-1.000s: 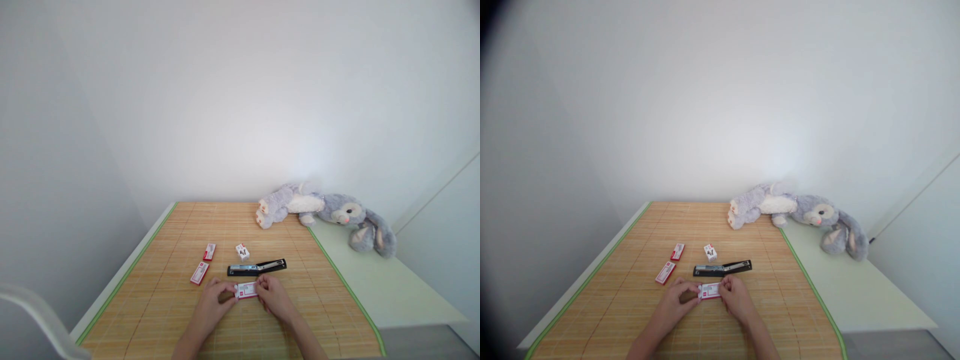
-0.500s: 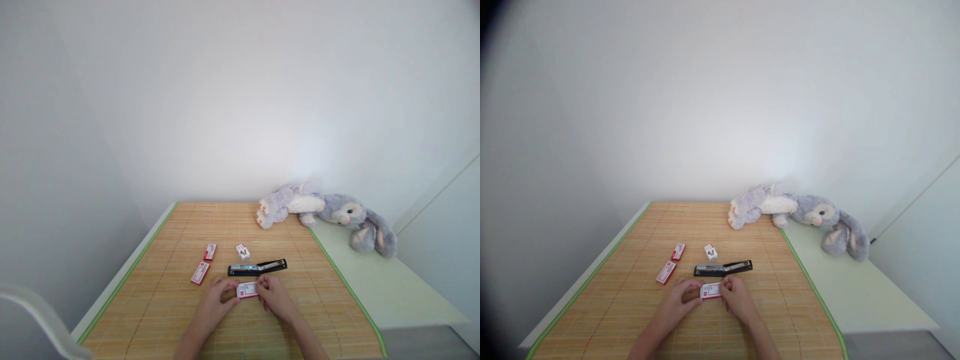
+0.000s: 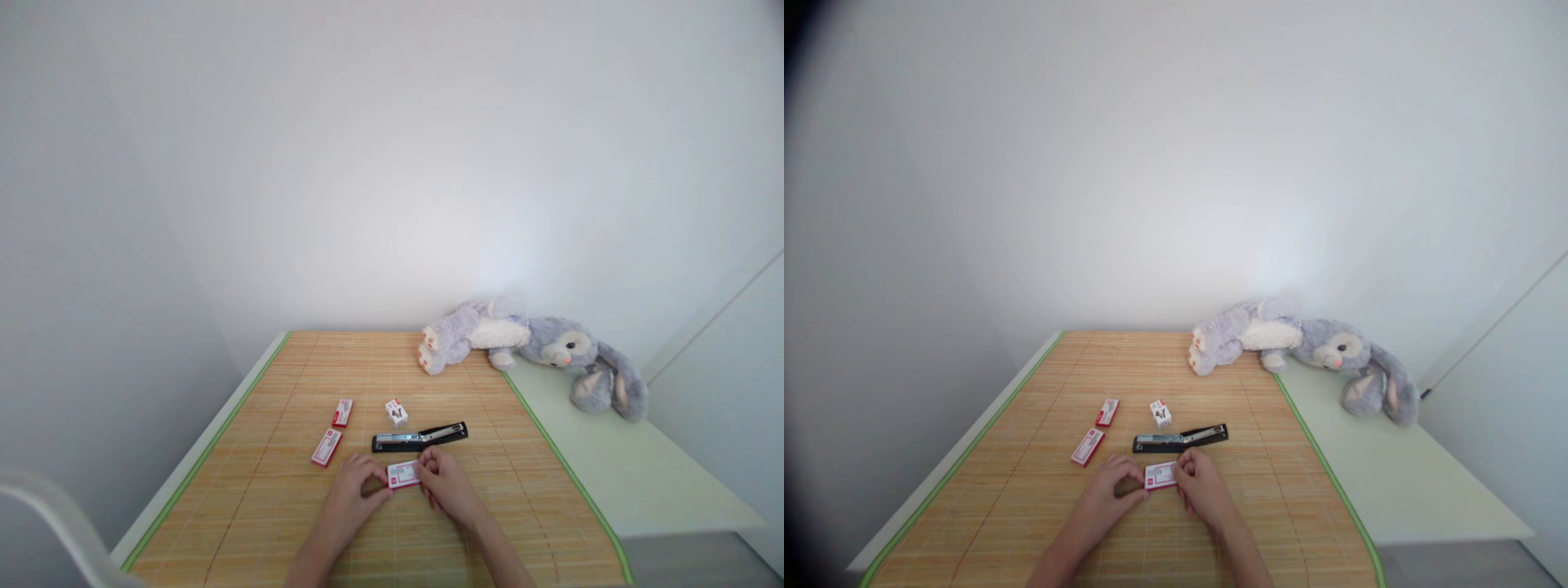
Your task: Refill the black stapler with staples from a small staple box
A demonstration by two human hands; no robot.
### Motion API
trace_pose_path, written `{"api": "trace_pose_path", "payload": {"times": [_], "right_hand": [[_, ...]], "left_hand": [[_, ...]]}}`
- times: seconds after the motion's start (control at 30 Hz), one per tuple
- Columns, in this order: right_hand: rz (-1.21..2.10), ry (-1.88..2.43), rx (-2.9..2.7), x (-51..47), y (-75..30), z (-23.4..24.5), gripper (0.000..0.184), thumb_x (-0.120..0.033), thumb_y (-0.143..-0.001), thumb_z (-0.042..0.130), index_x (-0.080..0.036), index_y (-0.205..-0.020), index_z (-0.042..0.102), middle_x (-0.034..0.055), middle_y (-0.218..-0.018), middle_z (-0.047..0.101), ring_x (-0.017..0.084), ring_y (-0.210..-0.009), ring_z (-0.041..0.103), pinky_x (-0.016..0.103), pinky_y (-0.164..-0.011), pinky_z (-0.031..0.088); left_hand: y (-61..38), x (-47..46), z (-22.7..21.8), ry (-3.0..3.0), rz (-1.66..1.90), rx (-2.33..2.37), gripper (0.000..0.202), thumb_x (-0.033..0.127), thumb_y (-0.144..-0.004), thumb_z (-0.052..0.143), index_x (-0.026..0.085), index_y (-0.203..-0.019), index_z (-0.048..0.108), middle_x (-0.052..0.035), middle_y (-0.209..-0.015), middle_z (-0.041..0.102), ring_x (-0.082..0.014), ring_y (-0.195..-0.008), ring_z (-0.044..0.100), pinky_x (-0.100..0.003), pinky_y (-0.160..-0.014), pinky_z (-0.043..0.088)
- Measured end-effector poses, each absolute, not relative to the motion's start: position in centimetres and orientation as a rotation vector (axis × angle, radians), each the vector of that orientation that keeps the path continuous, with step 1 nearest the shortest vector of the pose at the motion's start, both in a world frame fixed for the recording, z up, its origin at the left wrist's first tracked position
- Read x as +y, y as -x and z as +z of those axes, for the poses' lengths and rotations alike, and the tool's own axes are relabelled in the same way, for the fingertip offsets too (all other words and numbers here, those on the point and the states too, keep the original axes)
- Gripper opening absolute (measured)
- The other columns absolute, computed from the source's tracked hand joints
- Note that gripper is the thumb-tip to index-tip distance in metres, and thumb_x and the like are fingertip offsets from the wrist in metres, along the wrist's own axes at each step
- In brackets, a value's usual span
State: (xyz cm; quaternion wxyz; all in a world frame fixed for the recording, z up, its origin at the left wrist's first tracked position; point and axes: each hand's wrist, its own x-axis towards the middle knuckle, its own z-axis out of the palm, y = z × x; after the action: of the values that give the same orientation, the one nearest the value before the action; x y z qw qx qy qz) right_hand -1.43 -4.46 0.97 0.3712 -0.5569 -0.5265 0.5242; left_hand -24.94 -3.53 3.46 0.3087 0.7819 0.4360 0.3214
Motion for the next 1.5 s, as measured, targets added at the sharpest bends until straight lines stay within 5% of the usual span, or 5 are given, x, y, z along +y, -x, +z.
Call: {"api": "trace_pose_path", "payload": {"times": [0.37, 0.53, 0.77, 1.2, 1.5], "right_hand": [[1.326, 1.403, -1.377, -4.9, 1.5, 1.3, 0.035, -0.055, -0.087, 0.06, -0.023, -0.092, 0.047, -0.008, -0.061, 0.061, 0.006, -0.035, 0.042, 0.018, -0.034, 0.03], [1.325, 1.384, -1.349, -5.2, 1.7, 1.7, 0.041, -0.064, -0.092, 0.051, -0.024, -0.092, 0.046, -0.0083, -0.059, 0.059, 0.007, -0.034, 0.042, 0.018, -0.032, 0.027], [1.266, 1.451, -1.348, -5.5, 1.8, 2.1, 0.038, -0.06, -0.093, 0.051, -0.023, -0.094, 0.05, -0.0081, -0.06, 0.056, 0.007, -0.036, 0.041, 0.019, -0.035, 0.029], [1.224, 1.424, -1.342, -5.6, 1.8, 1.9, 0.032, -0.054, -0.094, 0.051, -0.022, -0.092, 0.054, -0.0076, -0.058, 0.054, 0.008, -0.036, 0.041, 0.02, -0.034, 0.029], [1.269, 1.355, -1.392, -5.5, 1.6, 2.2, 0.043, -0.061, -0.093, 0.054, -0.018, -0.086, 0.06, -0.0058, -0.055, 0.052, 0.008, -0.045, 0.039, 0.02, -0.044, 0.027]], "left_hand": [[24.0, -4.6, 4.3, -2.064, 0.888, 1.266, 0.04, 0.029, -0.074, 0.078, 0.03, -0.112, 0.066, -0.0046, -0.114, 0.068, -0.0275, -0.11, 0.06, -0.04, -0.096, 0.046], [25.3, -5.3, 4.2, -2.056, 0.928, 1.247, 0.027, 0.033, -0.084, 0.068, 0.03, -0.111, 0.067, -0.0049, -0.111, 0.069, -0.0256, -0.104, 0.062, -0.039, -0.093, 0.049], [33.6, -0.4, 2.4, -1.74, 1.26, 2.034, 0.05, 0.054, -0.088, 0.058, 0.021, -0.124, 0.056, -0.0086, -0.112, 0.065, -0.0274, -0.096, 0.061, -0.043, -0.09, 0.05], [28.3, 3.9, 4.8, -2.124, 0.967, 2.257, 0.029, 0.044, -0.084, 0.067, 0.024, -0.103, 0.072, -0.0112, -0.153, 0.042, -0.0402, -0.138, 0.033, -0.06, -0.114, 0.024], [27.1, -3.3, 4.6, -2.255, 0.833, 1.401, 0.03, 0.033, -0.088, 0.063, 0.031, -0.117, 0.067, -0.0055, -0.117, 0.066, -0.027, -0.113, 0.057, -0.045, -0.102, 0.044]]}}
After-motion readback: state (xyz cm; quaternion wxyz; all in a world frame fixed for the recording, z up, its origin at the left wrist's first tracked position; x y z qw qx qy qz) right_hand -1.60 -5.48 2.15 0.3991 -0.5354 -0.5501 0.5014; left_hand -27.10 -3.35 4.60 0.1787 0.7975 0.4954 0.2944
